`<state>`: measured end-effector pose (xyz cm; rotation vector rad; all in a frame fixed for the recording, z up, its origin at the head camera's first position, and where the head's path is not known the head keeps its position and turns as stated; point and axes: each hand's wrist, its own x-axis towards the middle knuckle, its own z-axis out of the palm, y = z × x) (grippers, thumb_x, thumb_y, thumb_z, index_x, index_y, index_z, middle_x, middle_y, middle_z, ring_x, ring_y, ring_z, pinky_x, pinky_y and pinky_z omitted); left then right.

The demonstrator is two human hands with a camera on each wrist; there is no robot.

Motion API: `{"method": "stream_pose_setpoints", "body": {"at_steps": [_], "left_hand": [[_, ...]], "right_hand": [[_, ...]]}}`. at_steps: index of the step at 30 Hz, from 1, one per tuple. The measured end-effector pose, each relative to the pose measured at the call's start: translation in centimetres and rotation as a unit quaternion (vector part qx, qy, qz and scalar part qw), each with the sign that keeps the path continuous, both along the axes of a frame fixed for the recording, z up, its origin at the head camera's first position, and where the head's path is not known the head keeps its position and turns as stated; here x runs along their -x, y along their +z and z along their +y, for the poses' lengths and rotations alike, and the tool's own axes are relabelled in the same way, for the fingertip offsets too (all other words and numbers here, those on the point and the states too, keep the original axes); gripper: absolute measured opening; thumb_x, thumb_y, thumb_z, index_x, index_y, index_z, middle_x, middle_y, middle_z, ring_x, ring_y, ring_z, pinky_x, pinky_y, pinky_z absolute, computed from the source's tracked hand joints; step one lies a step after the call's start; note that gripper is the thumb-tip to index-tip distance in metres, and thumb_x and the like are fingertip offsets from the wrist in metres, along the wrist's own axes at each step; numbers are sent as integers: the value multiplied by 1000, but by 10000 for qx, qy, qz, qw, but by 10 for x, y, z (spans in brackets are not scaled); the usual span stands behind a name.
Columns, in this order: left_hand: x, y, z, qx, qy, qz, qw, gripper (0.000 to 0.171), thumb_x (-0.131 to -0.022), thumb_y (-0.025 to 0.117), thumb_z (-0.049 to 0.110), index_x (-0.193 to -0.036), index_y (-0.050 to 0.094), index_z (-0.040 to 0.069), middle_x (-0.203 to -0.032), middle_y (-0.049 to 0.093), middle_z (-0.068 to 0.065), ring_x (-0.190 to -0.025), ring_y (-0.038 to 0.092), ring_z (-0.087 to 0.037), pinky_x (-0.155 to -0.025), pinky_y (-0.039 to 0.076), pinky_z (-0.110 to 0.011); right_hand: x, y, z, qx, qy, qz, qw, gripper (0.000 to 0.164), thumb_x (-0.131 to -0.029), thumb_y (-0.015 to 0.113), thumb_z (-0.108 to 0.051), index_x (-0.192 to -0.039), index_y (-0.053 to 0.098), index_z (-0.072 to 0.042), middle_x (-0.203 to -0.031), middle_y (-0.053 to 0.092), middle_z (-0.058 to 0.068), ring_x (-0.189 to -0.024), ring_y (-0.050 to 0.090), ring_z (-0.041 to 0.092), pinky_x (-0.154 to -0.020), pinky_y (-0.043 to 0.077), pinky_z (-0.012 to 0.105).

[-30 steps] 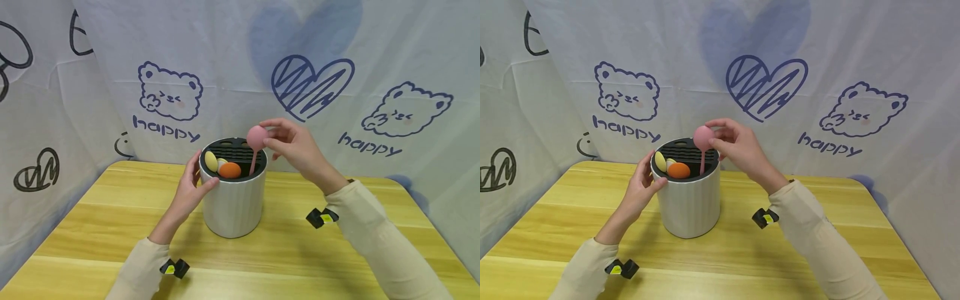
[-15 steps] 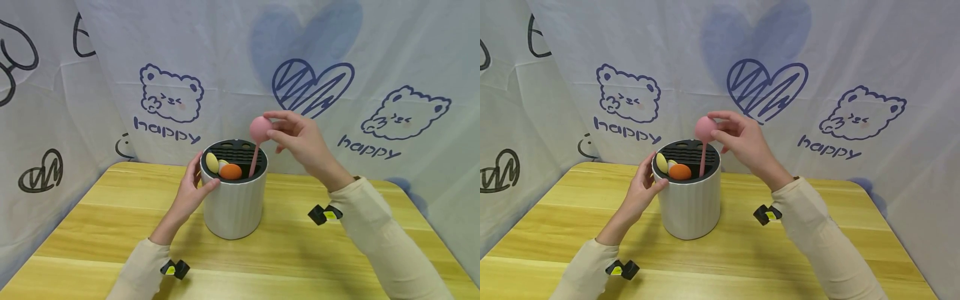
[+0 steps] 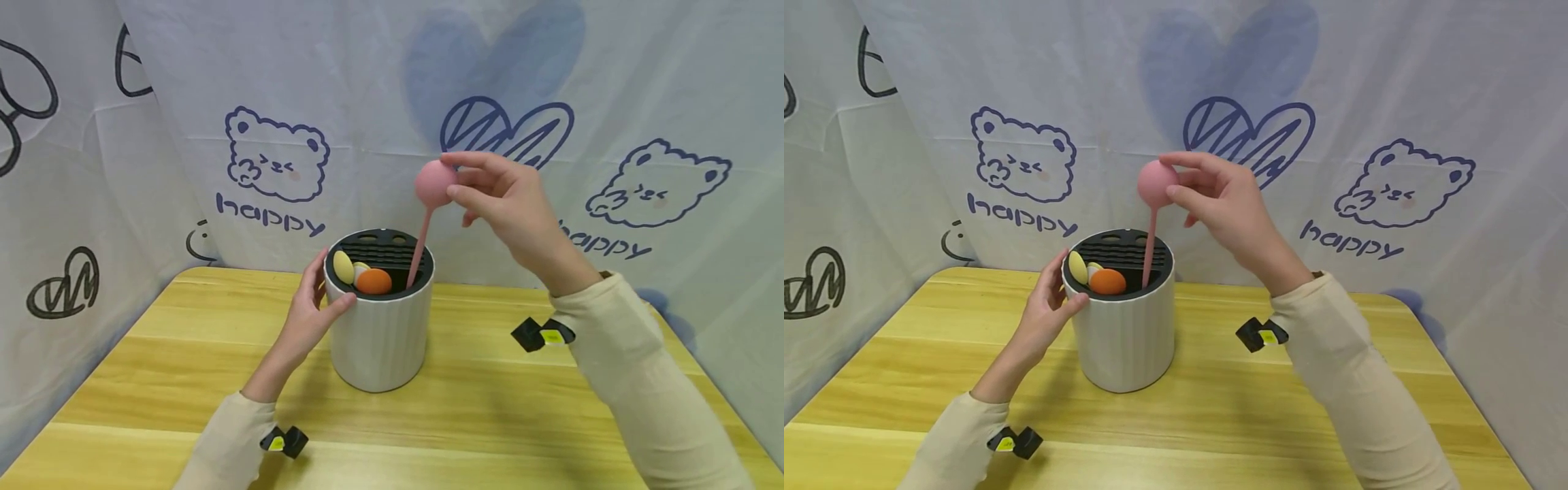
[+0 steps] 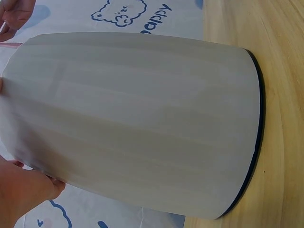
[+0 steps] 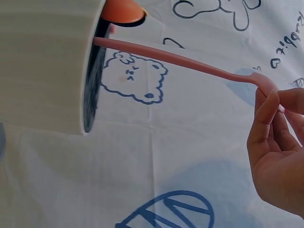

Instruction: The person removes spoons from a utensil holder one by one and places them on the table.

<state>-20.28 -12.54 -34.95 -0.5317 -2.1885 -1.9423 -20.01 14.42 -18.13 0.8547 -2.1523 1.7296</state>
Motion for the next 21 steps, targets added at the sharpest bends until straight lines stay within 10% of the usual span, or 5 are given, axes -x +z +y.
{"method": "stream_pose_setpoints", "body": {"at_steps": [21], "left_hand": [[0,0,1,-56,6,-23,10000,80,-87,64,17,-152,19,4,-157,22,-13,-143,21,-27,-117,16,-43]], "right_hand": [[-11,22,9,418,-52,116,9990,34,-90,63,0,-124,65,-3,-108,67,9,-86,59,26,-63,52,23]]}}
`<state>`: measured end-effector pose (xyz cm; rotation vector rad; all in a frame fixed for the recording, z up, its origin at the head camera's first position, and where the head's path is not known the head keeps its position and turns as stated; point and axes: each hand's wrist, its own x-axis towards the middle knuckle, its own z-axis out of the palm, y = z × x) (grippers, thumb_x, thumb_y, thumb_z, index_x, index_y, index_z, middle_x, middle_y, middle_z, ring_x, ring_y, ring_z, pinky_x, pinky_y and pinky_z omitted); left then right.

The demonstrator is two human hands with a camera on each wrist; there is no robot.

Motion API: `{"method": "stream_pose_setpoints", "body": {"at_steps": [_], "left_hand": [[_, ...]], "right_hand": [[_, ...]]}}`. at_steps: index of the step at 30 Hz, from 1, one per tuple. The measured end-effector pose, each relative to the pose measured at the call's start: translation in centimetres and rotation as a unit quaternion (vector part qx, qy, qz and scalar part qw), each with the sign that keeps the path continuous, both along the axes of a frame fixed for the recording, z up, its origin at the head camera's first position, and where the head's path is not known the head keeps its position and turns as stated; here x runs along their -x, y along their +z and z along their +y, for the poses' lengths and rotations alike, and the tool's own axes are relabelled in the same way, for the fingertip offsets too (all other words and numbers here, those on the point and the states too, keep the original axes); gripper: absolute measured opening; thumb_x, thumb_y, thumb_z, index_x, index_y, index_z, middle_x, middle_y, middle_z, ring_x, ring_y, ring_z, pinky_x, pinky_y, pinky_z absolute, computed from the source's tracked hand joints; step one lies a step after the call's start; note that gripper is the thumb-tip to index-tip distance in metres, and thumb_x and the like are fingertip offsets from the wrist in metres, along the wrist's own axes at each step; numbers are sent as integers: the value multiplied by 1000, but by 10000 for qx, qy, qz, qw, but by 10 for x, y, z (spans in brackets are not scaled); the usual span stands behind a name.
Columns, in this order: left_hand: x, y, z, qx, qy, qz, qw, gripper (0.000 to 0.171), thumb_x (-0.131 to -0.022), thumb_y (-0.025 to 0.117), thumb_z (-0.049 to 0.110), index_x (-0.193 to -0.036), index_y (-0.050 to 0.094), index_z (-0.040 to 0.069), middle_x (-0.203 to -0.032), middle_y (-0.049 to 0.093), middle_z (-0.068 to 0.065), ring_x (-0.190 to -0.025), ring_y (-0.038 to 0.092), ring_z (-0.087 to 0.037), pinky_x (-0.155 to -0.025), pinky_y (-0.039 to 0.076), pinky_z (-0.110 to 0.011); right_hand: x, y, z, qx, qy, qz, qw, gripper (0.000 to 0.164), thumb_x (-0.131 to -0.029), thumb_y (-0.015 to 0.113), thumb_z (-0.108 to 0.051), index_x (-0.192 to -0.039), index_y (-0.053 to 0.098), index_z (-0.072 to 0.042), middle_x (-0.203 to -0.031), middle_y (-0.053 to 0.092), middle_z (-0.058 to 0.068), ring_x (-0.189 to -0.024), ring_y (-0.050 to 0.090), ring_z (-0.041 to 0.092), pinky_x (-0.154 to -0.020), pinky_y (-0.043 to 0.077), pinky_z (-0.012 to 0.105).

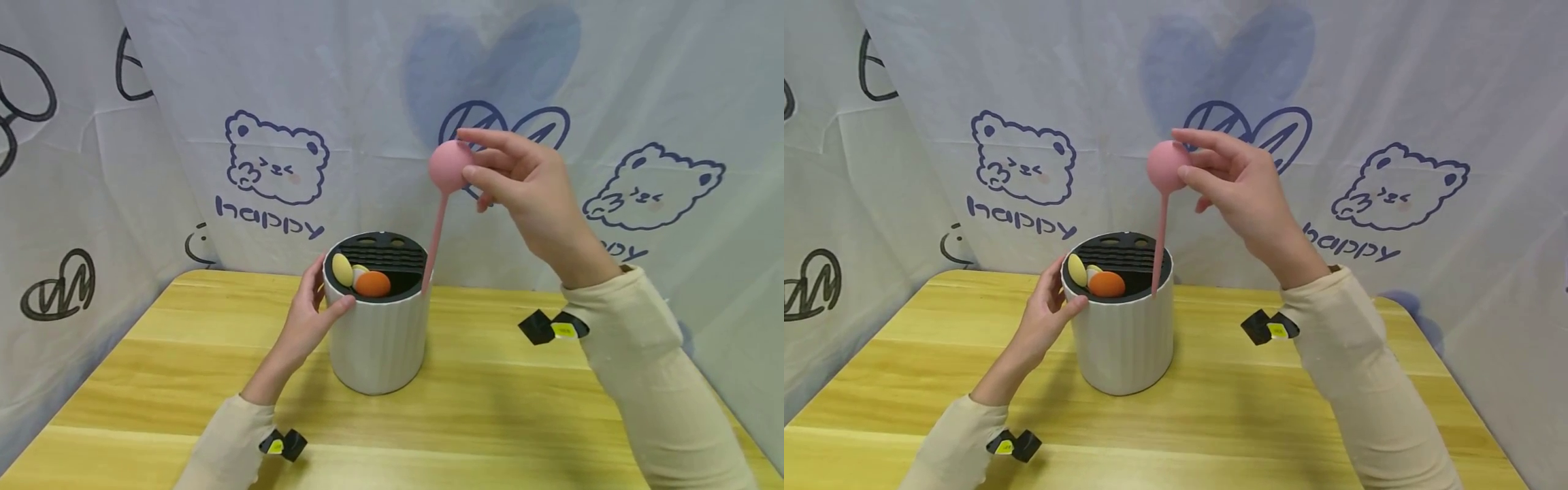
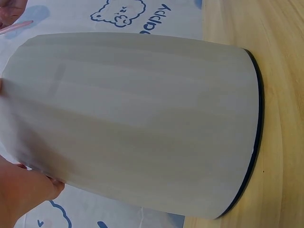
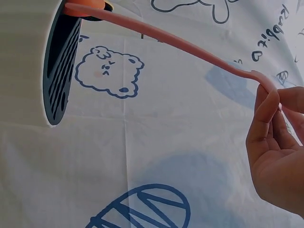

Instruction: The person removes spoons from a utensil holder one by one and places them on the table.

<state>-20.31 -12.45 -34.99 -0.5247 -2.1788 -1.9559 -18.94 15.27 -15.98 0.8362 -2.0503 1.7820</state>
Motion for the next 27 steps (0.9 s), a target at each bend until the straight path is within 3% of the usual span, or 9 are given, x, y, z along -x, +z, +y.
{"method": "stream_pose_setpoints", "body": {"at_steps": [6,12,17,27], "left_hand": [[0,-2,0,-14,33,15,10000,80,-87,63,17,-152,19,2,-157,21,-14,-143,21,-27,-117,15,-43],[0,-2,0,-29,27,16,10000,81,-87,64,17,-152,19,2,-156,22,-14,-142,22,-27,-117,16,-42],[1,-2,-2,7,31,26,10000,80,-87,64,17,-152,20,3,-156,22,-14,-143,21,-28,-117,15,-43],[0,0,-2,36,8,30,10000,83,-85,66,19,-152,20,3,-156,22,-14,-142,23,-29,-116,17,-43]], "right_hand": [[0,-1,2,45,5,-76,10000,29,-90,64,-1,-119,68,-4,-109,67,9,-90,56,28,-62,52,23],[3,-8,6,344,302,-646,9969,28,-89,66,0,-115,71,-6,-106,68,9,-87,55,25,-61,52,22],[9,-23,9,314,482,-988,9934,33,-85,68,5,-116,70,-7,-104,67,9,-85,58,22,-62,51,22],[14,-53,23,-4,238,-1448,9892,48,-83,67,10,-129,59,2,-101,68,5,-82,62,16,-62,49,21]]}}
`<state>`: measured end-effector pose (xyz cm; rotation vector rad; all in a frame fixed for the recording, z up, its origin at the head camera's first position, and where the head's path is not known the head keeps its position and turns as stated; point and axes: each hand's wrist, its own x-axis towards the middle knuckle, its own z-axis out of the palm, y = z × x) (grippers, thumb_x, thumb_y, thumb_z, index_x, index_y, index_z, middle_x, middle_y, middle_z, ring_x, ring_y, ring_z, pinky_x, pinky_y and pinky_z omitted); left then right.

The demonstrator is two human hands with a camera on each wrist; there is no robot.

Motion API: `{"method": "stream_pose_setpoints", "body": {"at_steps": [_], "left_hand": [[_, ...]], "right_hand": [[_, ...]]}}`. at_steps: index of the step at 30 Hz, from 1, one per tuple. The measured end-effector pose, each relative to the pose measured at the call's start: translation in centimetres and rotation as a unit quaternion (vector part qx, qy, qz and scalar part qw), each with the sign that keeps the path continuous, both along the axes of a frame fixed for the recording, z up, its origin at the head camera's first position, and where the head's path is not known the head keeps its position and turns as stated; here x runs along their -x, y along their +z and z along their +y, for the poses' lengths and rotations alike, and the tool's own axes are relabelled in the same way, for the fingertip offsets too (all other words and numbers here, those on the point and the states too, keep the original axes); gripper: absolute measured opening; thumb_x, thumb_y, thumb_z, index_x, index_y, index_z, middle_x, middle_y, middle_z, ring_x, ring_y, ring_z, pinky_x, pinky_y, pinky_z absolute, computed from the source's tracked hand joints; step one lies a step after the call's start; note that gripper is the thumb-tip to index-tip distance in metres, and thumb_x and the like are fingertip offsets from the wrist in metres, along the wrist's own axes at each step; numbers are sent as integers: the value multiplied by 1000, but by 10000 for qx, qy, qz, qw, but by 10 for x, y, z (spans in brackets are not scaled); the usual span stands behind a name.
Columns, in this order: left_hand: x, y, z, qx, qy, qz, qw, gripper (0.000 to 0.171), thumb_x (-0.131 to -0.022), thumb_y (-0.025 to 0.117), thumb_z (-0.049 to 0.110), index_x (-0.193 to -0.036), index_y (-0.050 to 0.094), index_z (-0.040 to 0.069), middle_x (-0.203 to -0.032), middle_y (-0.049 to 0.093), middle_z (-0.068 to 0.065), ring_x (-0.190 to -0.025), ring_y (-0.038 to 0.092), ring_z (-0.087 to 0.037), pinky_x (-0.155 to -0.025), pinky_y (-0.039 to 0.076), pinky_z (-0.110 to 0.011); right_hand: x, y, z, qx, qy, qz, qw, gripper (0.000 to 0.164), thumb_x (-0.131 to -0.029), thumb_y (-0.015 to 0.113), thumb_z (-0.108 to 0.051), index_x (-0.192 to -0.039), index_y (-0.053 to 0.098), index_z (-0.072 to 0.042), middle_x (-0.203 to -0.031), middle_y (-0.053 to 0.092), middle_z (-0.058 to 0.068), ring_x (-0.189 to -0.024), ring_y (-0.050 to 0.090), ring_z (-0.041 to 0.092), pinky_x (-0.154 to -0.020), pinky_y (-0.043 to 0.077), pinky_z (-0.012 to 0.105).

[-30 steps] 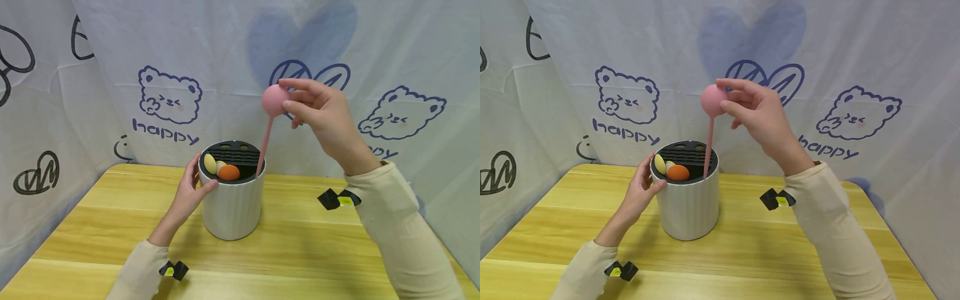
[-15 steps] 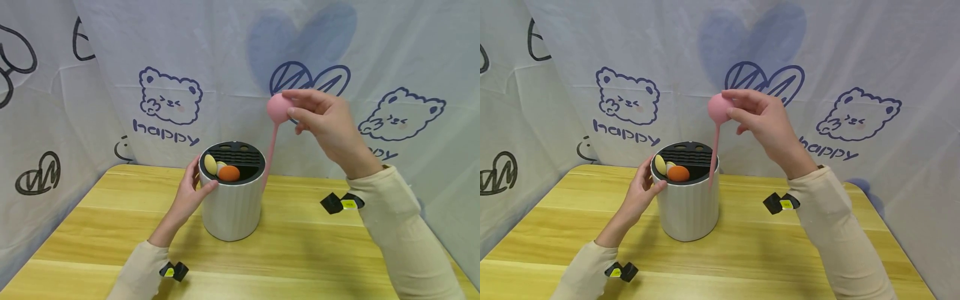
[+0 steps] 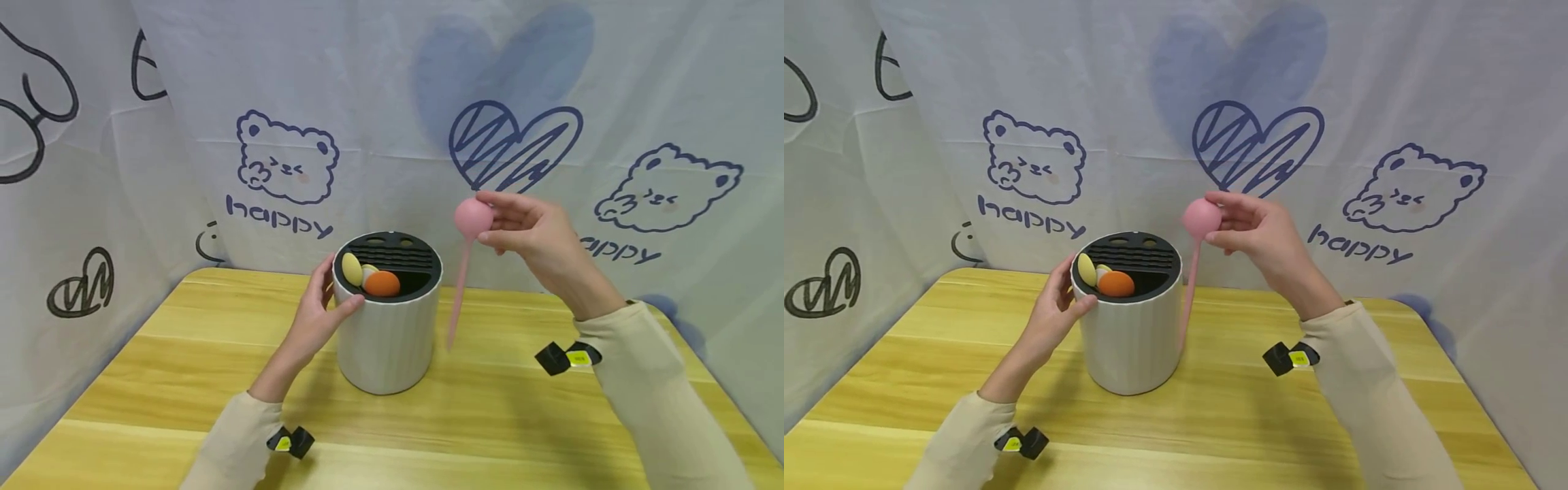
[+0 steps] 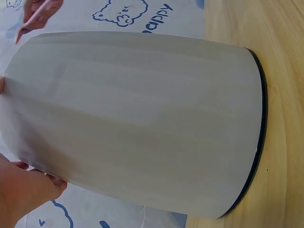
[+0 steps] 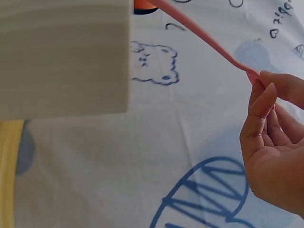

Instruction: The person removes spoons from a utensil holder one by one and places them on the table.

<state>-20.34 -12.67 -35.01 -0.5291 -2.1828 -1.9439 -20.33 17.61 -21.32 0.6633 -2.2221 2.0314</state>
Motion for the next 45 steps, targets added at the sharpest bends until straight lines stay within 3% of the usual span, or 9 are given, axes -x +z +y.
{"method": "stream_pose_setpoints", "body": {"at_steps": [9,23,32,45], "left_hand": [[-1,2,2,82,-49,-63,9999,86,-85,67,23,-153,18,3,-157,21,-13,-142,23,-29,-116,18,-43],[-2,-1,0,5,-18,-76,10000,83,-85,66,20,-152,20,4,-156,23,-13,-142,23,-29,-116,18,-43],[-2,-2,-1,-2,-10,-64,10000,82,-86,66,19,-152,20,3,-156,22,-14,-142,23,-29,-116,18,-43],[-2,-2,-1,29,8,13,10000,83,-85,65,21,-152,20,4,-156,23,-14,-142,24,-29,-116,18,-44]], "right_hand": [[2,-25,11,-187,86,-437,9988,52,-84,66,9,-134,53,5,-104,68,2,-84,61,15,-63,49,21],[4,-60,14,-770,-132,-930,9926,58,-83,67,6,-137,47,7,-113,63,5,-94,61,16,-73,52,24],[6,-93,15,-953,-156,-1370,9859,58,-82,71,3,-136,50,5,-114,63,10,-93,61,17,-71,51,25],[12,-125,20,-1037,-118,-1715,9796,56,-83,69,3,-135,48,7,-106,63,8,-89,58,16,-67,49,24]]}}
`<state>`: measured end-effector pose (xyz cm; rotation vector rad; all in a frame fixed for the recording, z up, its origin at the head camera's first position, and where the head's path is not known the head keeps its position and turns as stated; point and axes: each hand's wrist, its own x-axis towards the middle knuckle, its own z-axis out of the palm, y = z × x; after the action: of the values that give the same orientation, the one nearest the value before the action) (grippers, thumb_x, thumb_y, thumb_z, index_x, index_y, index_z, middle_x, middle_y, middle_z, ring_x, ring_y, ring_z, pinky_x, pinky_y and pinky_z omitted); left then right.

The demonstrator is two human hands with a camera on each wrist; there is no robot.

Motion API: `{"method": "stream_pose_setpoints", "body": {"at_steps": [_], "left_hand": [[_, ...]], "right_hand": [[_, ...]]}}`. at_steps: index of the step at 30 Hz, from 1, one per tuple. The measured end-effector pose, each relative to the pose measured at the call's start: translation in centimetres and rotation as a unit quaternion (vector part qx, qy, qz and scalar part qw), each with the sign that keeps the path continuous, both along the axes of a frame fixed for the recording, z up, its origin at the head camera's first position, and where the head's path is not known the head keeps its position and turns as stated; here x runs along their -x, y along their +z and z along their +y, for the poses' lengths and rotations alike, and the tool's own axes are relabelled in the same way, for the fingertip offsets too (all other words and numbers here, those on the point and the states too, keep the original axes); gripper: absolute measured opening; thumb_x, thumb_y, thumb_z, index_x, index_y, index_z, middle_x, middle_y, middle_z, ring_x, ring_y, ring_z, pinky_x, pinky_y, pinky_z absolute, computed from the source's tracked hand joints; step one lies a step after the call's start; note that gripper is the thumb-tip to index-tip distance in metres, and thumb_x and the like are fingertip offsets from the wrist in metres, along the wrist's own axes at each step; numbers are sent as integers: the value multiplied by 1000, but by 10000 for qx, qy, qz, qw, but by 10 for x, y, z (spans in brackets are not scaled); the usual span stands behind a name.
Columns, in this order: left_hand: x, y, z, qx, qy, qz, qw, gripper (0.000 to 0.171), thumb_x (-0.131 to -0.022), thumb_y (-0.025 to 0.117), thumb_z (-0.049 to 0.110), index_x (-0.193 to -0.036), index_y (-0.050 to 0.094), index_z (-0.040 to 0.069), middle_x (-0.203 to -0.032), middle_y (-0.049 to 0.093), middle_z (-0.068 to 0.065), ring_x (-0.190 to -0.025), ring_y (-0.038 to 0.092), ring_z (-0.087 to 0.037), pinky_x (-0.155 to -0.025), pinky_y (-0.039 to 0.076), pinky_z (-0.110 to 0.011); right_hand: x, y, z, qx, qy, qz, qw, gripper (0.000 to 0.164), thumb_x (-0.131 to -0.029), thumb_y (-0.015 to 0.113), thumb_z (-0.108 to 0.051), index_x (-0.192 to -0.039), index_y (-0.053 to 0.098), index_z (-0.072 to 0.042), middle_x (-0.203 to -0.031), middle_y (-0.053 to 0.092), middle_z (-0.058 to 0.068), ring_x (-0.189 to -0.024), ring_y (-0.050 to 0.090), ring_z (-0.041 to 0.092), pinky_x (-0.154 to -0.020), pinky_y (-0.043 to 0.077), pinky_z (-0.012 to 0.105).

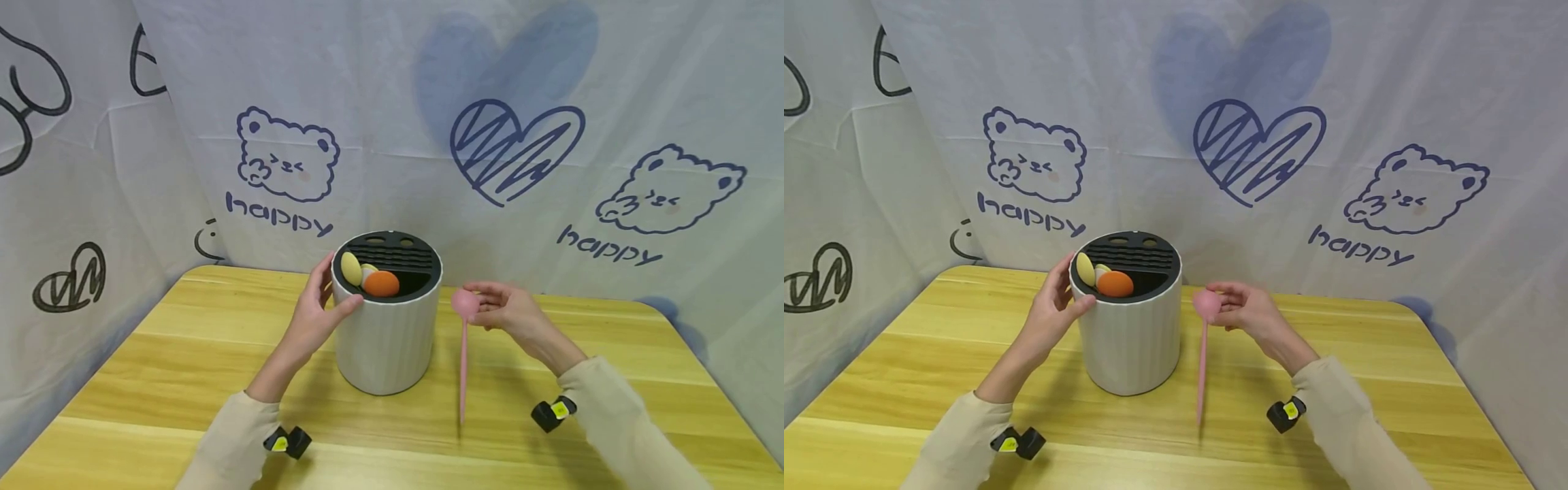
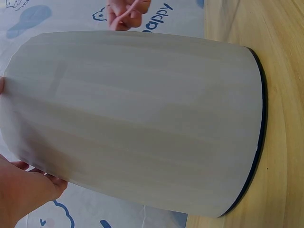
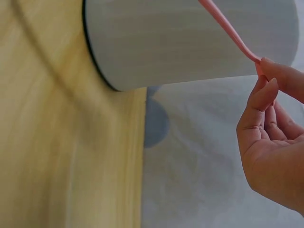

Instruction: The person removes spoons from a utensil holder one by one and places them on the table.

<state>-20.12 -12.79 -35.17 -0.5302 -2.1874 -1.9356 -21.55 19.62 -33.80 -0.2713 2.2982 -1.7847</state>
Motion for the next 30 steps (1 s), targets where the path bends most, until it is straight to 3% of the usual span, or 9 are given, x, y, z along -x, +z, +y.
{"method": "stream_pose_setpoints", "body": {"at_steps": [9,30], "left_hand": [[1,0,-1,3,21,-18,10000,82,-85,65,20,-152,20,4,-156,23,-13,-142,24,-29,-116,18,-44],[2,1,0,56,44,-7,10000,80,-86,65,19,-152,22,4,-156,24,-13,-141,25,-28,-116,19,-44]], "right_hand": [[4,-22,-1,-26,53,-278,9996,55,-83,68,3,-134,49,9,-102,65,7,-87,58,16,-67,50,25],[11,-48,-5,-140,12,-623,9980,51,-82,64,6,-131,51,10,-102,65,10,-85,58,16,-71,52,28]]}}
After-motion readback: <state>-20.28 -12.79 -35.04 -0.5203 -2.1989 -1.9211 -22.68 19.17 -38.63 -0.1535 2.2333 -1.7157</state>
